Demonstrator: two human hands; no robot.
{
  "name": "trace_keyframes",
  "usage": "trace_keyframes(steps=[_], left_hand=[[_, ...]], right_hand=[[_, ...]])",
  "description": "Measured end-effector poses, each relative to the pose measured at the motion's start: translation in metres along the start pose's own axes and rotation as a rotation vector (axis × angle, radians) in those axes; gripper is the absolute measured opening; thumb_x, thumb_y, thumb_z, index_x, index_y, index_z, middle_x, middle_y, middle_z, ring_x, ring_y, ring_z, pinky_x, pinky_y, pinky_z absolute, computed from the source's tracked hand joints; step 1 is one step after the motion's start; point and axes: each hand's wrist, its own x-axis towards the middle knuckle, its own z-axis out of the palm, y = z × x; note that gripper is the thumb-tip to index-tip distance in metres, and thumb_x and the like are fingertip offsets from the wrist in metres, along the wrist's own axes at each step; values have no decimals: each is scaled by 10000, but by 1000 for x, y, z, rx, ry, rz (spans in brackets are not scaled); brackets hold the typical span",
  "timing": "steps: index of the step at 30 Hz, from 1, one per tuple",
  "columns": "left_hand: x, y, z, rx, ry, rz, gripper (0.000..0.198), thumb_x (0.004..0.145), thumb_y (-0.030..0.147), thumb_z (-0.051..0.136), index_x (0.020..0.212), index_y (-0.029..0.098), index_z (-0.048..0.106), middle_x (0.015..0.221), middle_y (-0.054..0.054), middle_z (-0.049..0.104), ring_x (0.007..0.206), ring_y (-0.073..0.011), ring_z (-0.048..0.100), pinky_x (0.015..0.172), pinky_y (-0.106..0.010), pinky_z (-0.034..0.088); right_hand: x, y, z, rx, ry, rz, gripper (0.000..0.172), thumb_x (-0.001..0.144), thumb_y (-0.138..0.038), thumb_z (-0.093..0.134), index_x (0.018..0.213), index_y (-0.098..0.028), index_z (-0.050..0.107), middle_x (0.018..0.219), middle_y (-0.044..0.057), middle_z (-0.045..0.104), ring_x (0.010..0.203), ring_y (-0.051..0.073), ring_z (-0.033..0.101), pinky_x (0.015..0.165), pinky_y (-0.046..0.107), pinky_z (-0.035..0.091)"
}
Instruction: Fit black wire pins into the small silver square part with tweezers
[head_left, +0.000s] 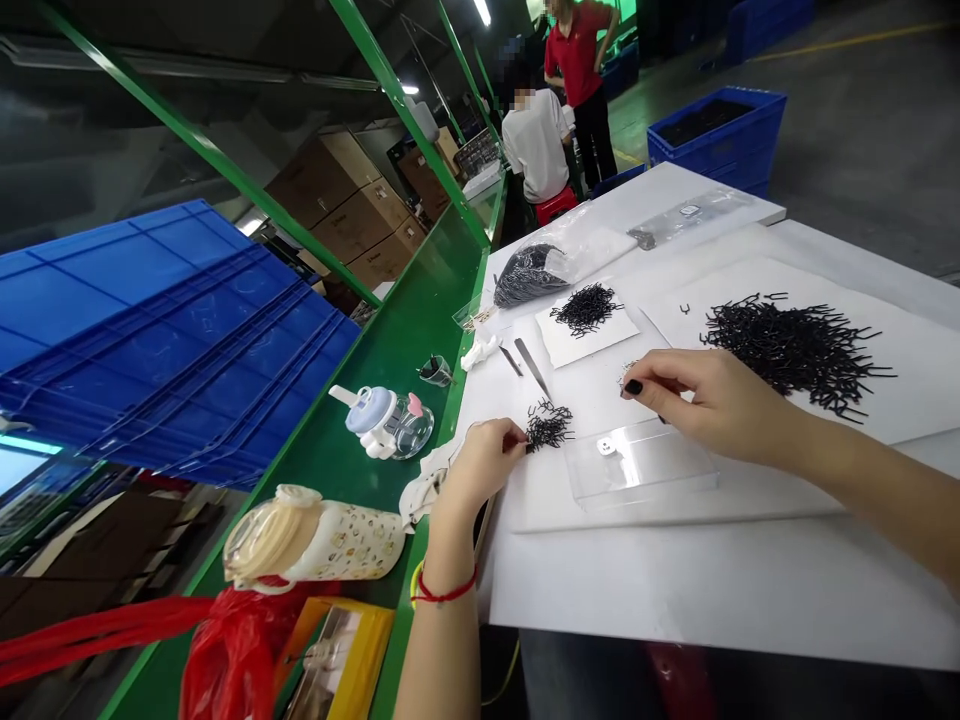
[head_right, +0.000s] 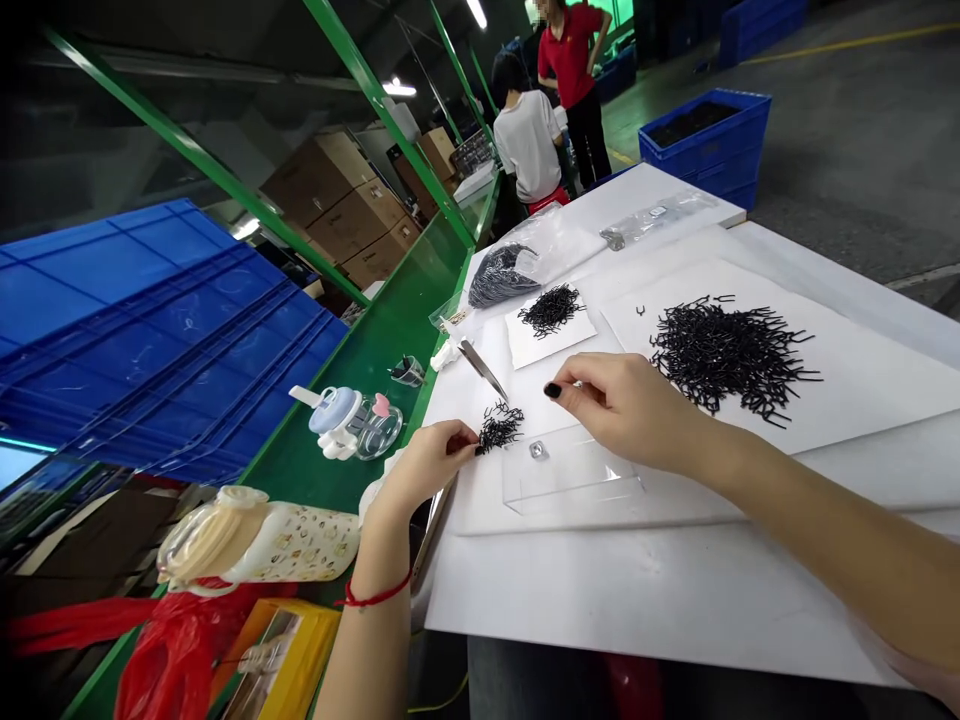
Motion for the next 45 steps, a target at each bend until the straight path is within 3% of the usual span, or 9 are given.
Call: trace_keyframes(steps=[12,20,25,29,34,39,42,45], left_hand=[[8,9,-11,25,-82,53,281,932,325,566,1157,157,588,1162,-89,618,981,-202,630,844,-409,549],[12,18,-12,59,-29,-29,274,936,329,558,1151,162,593,1165,-89,618,984,-202,628,847,-407,548],[14,24,-29,73,24,-111,280,936,328,559,1159,162,589,1177,-91,613,1001,-208,624,858,-415,544],[17,32,-38,28,-23,-96,277,934,325,563,1156,161,590,1164,-89,618,980,-202,630,840,-404,551],[23,31,-27,-145,-19,28,251,931,325,569,1104,148,608,1091,-73,640,916,-185,641,794,-374,561],[24,29,-15,-505,215,152,215,934,337,560,925,127,608,805,-11,641,676,-121,611,644,-283,531],[19,41,-8,-779,332,303,223,958,377,491,896,171,551,742,1,655,619,-106,602,597,-234,487],[10,58,0,-998,306,474,230,957,403,485,865,195,520,823,-11,682,612,-89,612,575,-214,487]], right_hand=[[1,8,5,-111,50,-35,246,874,-374,494,761,-209,636,684,20,637,564,132,495,542,281,369],[-1,5,2,-83,87,2,276,871,-403,499,738,-220,657,665,28,649,506,128,468,515,300,363],[3,4,2,-79,112,1,275,860,-390,500,717,-212,653,632,23,631,490,117,449,502,297,351],[4,3,0,-84,132,0,279,862,-390,497,715,-209,649,588,10,602,467,104,423,485,287,334],[3,3,-2,-115,130,-10,250,870,-349,496,734,-210,654,631,16,631,485,106,459,490,284,358],[1,0,-2,-145,153,-61,257,894,-335,491,713,-218,630,640,16,637,494,119,470,489,300,363],[-3,-7,0,-136,168,-120,222,907,-326,489,747,-235,612,681,13,653,532,131,521,500,307,377],[-10,-18,5,-101,150,-200,84,878,-339,565,847,-272,604,719,-21,661,539,120,558,526,300,414]])
